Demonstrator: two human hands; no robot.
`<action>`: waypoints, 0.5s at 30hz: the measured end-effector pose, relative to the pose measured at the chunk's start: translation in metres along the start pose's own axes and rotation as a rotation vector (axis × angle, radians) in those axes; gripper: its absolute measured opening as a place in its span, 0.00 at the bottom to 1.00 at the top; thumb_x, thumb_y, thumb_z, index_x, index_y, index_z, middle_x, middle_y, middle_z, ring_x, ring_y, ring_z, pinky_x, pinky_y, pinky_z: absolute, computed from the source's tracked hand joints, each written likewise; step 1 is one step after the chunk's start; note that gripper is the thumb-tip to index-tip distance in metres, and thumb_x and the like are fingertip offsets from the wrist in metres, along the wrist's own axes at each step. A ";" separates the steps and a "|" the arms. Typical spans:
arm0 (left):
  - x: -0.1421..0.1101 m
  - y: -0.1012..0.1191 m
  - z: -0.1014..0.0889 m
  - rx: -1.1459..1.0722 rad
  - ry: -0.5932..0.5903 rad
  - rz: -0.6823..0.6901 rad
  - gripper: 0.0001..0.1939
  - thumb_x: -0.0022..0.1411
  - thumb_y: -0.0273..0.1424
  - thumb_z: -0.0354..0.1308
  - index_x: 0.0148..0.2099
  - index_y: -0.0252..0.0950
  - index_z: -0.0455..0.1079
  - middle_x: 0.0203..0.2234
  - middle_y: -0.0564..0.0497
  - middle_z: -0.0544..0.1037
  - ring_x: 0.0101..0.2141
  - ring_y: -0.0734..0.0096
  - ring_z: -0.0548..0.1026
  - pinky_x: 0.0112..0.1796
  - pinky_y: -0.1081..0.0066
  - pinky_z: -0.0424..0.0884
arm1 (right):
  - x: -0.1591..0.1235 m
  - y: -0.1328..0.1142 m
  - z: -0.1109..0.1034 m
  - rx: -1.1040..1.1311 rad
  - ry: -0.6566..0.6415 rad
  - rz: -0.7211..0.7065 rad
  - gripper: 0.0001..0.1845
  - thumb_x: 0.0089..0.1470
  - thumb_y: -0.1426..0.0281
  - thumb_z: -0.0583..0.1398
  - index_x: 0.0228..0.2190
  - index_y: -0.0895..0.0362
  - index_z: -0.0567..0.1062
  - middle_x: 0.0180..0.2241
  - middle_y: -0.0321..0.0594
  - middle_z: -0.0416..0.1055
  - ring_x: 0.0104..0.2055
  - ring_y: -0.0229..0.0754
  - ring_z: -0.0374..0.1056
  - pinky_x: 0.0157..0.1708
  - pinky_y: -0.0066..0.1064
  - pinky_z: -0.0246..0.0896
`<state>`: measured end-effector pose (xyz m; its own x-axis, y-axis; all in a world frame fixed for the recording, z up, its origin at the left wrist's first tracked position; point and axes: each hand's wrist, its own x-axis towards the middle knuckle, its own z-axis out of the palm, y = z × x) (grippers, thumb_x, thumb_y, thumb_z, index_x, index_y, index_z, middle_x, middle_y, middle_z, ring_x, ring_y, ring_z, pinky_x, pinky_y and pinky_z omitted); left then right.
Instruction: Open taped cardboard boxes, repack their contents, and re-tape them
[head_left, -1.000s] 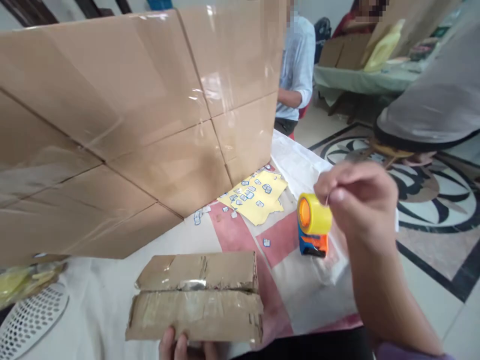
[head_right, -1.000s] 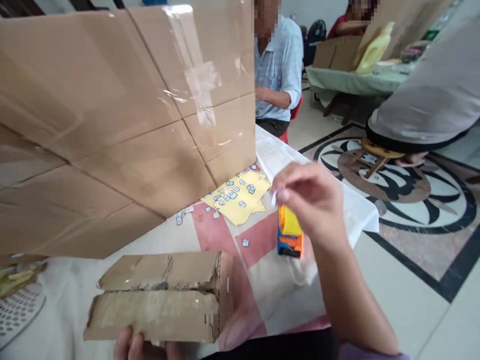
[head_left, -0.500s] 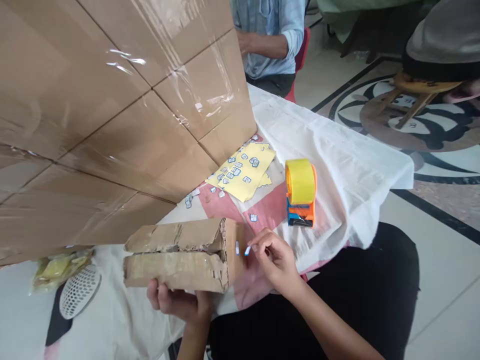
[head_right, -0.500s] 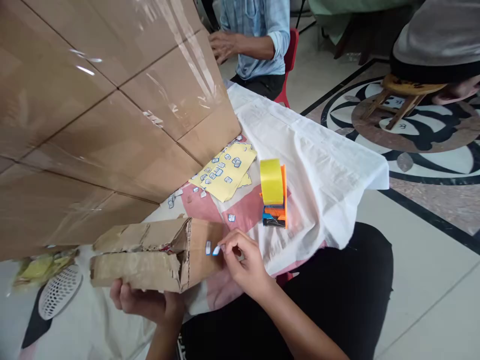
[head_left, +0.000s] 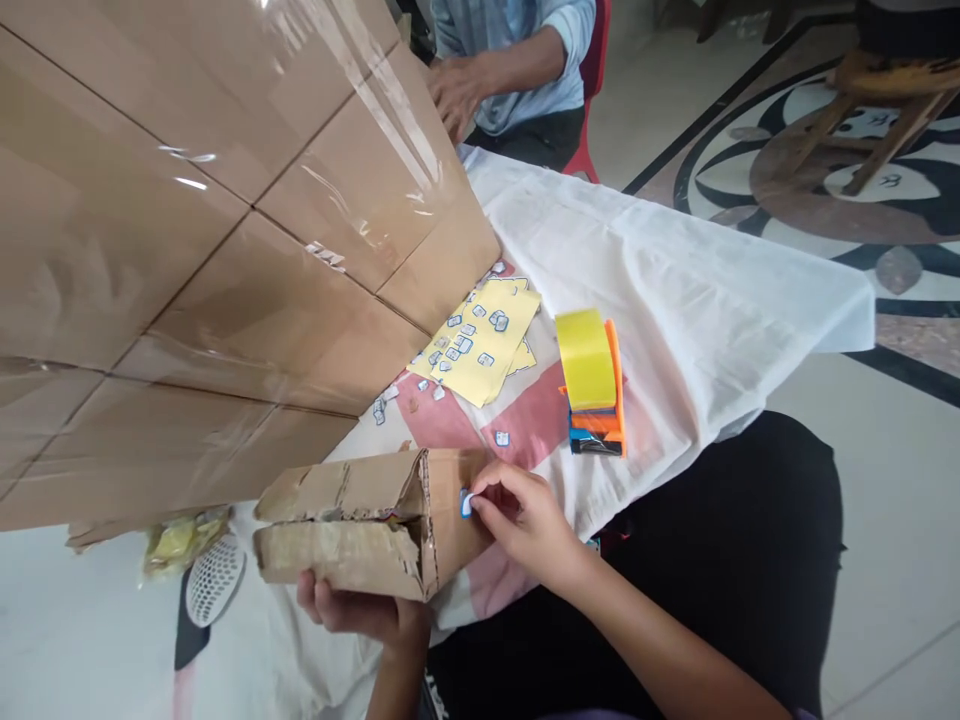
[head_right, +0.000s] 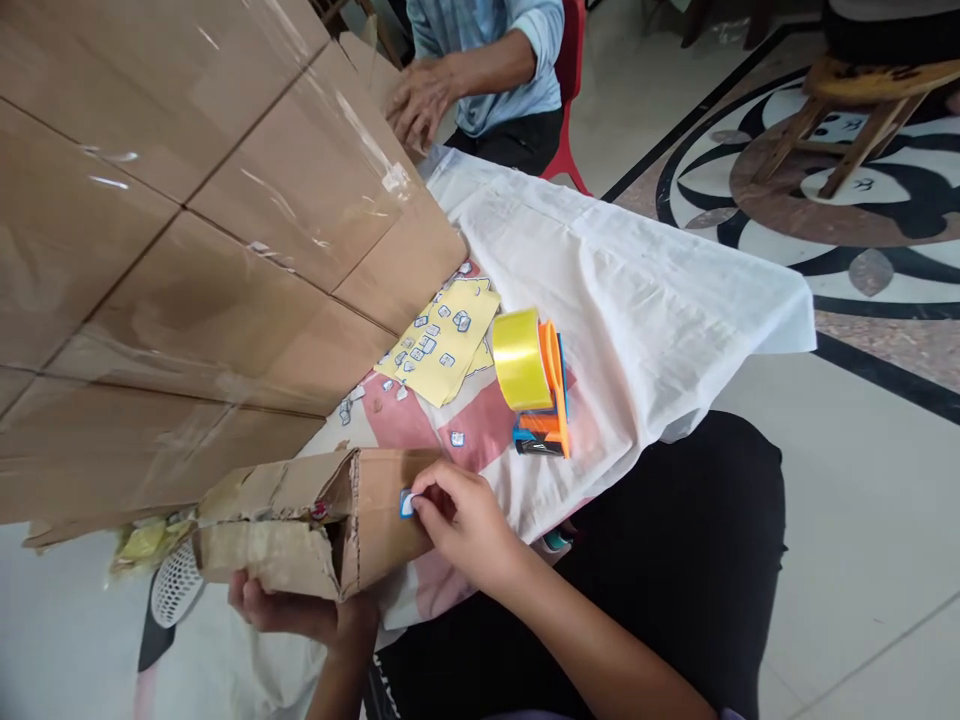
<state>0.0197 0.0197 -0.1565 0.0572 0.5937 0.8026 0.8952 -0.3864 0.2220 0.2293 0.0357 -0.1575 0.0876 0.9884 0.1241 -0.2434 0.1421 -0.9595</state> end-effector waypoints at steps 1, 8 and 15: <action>0.000 0.000 -0.001 -0.002 -0.004 0.001 0.38 0.68 0.32 0.56 0.74 0.49 0.44 0.71 0.43 0.50 0.69 0.35 0.52 0.65 0.28 0.50 | 0.001 -0.002 0.000 -0.006 -0.006 -0.006 0.06 0.59 0.76 0.60 0.34 0.52 0.73 0.32 0.35 0.73 0.32 0.38 0.69 0.31 0.29 0.62; 0.001 -0.001 0.001 0.052 -0.005 -0.001 0.41 0.66 0.34 0.59 0.74 0.51 0.44 0.72 0.44 0.50 0.68 0.34 0.53 0.63 0.26 0.53 | 0.005 -0.004 0.004 -0.080 -0.042 -0.072 0.10 0.58 0.78 0.59 0.38 0.51 0.70 0.37 0.36 0.72 0.39 0.42 0.69 0.42 0.34 0.66; -0.012 -0.013 -0.027 0.204 -0.251 0.017 0.47 0.57 0.42 0.69 0.72 0.54 0.49 0.66 0.43 0.60 0.65 0.35 0.61 0.56 0.35 0.69 | 0.003 0.005 0.011 -0.125 0.121 -0.005 0.10 0.56 0.74 0.65 0.39 0.49 0.75 0.44 0.41 0.68 0.47 0.47 0.71 0.50 0.41 0.70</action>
<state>-0.0042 -0.0013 -0.1539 0.1577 0.7534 0.6383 0.9619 -0.2635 0.0733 0.2172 0.0396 -0.1588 0.2059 0.9729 0.1051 -0.1212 0.1319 -0.9838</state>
